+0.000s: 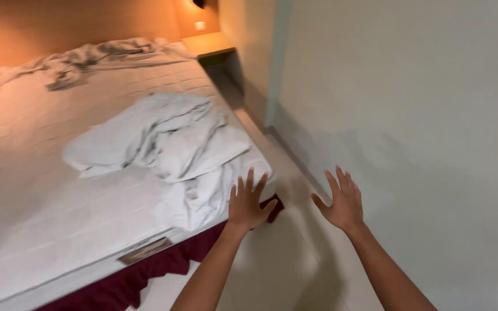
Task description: The person folds a white duvet on a mattress by hand, gathering and compressing the fabric into a compact bundle. They then lift the folded duvet and place it onto a nearby wooden desk.
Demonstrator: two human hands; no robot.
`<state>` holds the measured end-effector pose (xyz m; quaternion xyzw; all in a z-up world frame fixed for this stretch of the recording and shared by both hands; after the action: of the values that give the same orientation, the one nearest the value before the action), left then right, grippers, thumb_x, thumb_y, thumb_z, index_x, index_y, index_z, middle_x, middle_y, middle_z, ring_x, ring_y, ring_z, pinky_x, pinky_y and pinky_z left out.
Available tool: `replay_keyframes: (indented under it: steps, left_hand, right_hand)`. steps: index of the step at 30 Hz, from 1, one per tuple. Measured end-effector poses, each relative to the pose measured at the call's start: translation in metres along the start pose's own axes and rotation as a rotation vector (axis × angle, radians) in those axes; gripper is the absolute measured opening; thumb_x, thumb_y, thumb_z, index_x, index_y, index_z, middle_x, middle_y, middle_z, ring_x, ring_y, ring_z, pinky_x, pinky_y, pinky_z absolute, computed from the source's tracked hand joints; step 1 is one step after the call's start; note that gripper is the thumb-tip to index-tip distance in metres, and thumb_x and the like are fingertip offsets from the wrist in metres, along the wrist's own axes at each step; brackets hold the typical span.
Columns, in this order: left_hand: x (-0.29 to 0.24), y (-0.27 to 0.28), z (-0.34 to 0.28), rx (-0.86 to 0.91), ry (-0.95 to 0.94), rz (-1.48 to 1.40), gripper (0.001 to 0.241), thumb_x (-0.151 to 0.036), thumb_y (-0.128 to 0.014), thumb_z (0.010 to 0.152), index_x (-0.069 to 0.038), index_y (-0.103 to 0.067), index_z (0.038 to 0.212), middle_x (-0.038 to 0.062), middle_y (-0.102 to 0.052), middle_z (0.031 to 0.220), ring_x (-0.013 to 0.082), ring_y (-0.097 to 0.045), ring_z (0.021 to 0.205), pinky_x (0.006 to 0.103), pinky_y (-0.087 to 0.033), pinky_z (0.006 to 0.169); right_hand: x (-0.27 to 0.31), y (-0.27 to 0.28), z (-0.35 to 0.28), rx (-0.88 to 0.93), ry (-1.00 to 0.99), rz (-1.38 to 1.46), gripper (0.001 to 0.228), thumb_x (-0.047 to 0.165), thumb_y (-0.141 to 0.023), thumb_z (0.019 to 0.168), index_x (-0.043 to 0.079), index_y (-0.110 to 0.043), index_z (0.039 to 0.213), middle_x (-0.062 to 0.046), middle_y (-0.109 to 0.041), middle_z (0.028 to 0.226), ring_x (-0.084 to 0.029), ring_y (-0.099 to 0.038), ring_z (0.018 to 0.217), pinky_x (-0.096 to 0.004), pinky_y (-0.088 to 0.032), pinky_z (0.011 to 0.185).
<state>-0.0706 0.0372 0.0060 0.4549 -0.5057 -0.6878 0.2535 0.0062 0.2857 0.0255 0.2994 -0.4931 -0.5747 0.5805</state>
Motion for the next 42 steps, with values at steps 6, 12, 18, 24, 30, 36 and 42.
replay_keyframes:
  steps: [6,12,18,24,30,36,42]
  left_hand:
    - [0.067,0.039,-0.041,-0.028,0.166,0.021,0.086,-0.059,-0.061,0.091,-0.033,-0.022,0.163,0.012,-0.007,0.173,0.0481,-0.018,0.153,0.0568,-0.018,0.124]
    - [0.118,0.039,-0.053,-0.045,0.269,0.04,0.086,-0.059,-0.059,0.092,-0.036,-0.019,0.164,0.012,-0.005,0.173,0.0476,-0.017,0.153,0.0579,-0.016,0.124]
    - [0.16,0.03,-0.043,-0.04,0.378,0.07,0.087,-0.06,-0.058,0.091,-0.035,-0.017,0.164,0.01,0.0,0.174,0.0467,-0.014,0.155,0.0569,-0.017,0.124]
    - [0.187,0.009,-0.02,0.009,0.466,0.057,0.087,-0.061,-0.057,0.093,-0.036,-0.013,0.164,0.01,0.003,0.173,0.0462,-0.011,0.156,0.0571,-0.015,0.125]
    - [0.193,0.004,-0.009,0.01,0.525,0.038,0.088,-0.06,-0.057,0.093,-0.035,-0.011,0.165,0.01,0.003,0.173,0.0466,-0.011,0.155,0.0569,-0.016,0.124]
    - [0.205,0.005,-0.012,-0.062,0.547,0.056,0.086,-0.058,-0.057,0.094,-0.035,-0.013,0.164,0.011,0.001,0.174,0.0463,-0.013,0.155,0.0564,-0.017,0.124]
    - [0.237,0.022,-0.021,-0.062,0.598,0.032,0.086,-0.057,-0.057,0.094,-0.035,-0.011,0.165,0.011,0.001,0.173,0.0462,-0.012,0.155,0.0559,-0.016,0.124]
  right_hand:
    - [0.067,-0.039,0.031,0.143,0.093,0.024,0.089,0.06,-0.063,0.087,0.025,-0.027,0.161,-0.01,-0.013,0.17,-0.033,-0.012,0.156,-0.052,-0.017,0.122]
    - [0.107,-0.068,0.054,0.118,0.233,0.058,0.087,0.058,-0.063,0.087,0.023,-0.03,0.159,-0.009,-0.015,0.171,-0.032,-0.016,0.157,-0.053,-0.019,0.121]
    - [0.118,-0.109,0.085,0.024,0.454,0.108,0.088,0.056,-0.066,0.085,0.02,-0.032,0.157,-0.016,-0.021,0.169,-0.041,-0.024,0.153,-0.056,-0.025,0.119]
    - [0.117,-0.136,0.117,0.105,0.494,0.097,0.095,0.049,-0.075,0.076,0.022,-0.032,0.157,-0.014,-0.021,0.168,-0.041,-0.025,0.153,-0.055,-0.028,0.119]
    - [0.113,-0.162,0.146,0.132,0.523,0.1,0.092,0.048,-0.075,0.078,0.022,-0.033,0.156,-0.015,-0.021,0.168,-0.041,-0.025,0.152,-0.058,-0.025,0.119]
    - [0.125,-0.182,0.168,0.191,0.5,0.111,0.089,0.046,-0.074,0.08,0.023,-0.034,0.157,-0.013,-0.023,0.169,-0.038,-0.024,0.154,-0.056,-0.024,0.121]
    - [0.158,-0.186,0.184,0.193,0.533,0.191,0.088,0.046,-0.072,0.081,0.025,-0.034,0.157,-0.012,-0.023,0.17,-0.038,-0.025,0.155,-0.056,-0.026,0.119]
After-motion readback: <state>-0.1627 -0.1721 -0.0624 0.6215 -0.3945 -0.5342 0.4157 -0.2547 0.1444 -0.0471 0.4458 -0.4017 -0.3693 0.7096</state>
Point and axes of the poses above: each hand's wrist, its own z-axis towards the middle knuckle, its own y-axis out of the back of the hand, x = y × z, the point moved 8 cm from there along z, towards the middle knuckle
